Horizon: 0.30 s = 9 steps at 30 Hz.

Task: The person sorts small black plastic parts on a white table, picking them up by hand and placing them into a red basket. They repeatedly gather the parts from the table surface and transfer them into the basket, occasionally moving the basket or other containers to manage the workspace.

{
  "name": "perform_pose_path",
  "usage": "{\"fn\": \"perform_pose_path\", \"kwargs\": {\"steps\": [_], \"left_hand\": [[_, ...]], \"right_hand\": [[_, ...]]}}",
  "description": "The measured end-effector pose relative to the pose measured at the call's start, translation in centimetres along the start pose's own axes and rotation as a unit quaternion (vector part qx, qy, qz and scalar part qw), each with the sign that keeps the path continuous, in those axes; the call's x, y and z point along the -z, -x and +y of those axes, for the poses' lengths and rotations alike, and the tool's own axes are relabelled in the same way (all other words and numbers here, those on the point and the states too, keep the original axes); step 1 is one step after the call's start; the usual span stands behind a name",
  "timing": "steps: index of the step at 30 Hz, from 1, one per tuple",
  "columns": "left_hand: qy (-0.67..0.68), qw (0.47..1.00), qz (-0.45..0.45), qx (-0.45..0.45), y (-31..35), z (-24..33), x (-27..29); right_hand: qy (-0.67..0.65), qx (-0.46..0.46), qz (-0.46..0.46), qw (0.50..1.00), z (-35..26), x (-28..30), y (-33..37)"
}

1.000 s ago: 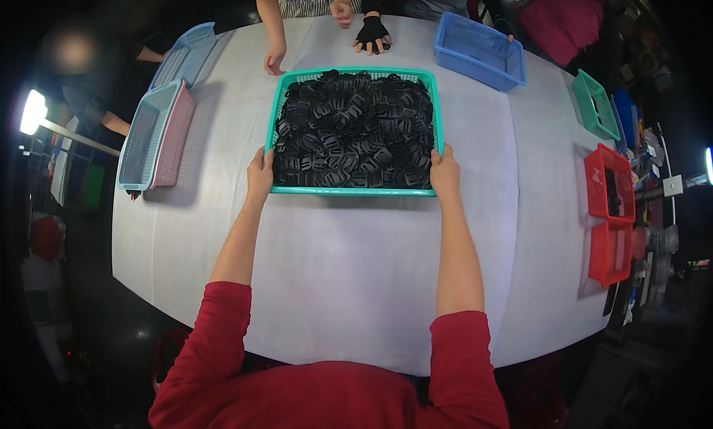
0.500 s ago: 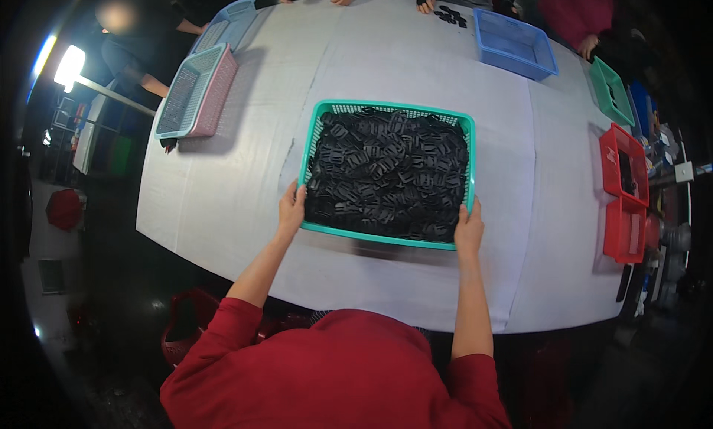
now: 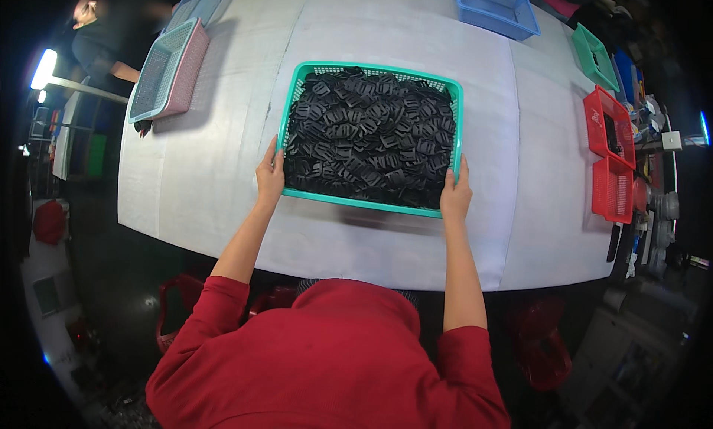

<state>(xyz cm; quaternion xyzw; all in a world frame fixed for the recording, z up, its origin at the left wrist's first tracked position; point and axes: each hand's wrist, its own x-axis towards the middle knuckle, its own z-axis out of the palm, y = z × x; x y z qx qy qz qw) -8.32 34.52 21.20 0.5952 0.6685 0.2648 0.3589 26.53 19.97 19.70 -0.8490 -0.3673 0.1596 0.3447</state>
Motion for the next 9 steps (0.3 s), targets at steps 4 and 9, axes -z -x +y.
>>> {"fn": "perform_pose_path", "kwargs": {"steps": [4, 9], "left_hand": [[-0.033, 0.986, 0.018, -0.161, -2.3, -3.0, -0.1], [-0.074, 0.987, -0.109, -0.091, -7.7, -2.8, -1.7]], "right_hand": [[0.013, -0.001, -0.031, 0.999, 2.2, -0.2, -2.8], [0.109, -0.102, -0.178, 0.973, 2.9, -1.6, -8.2]]}}
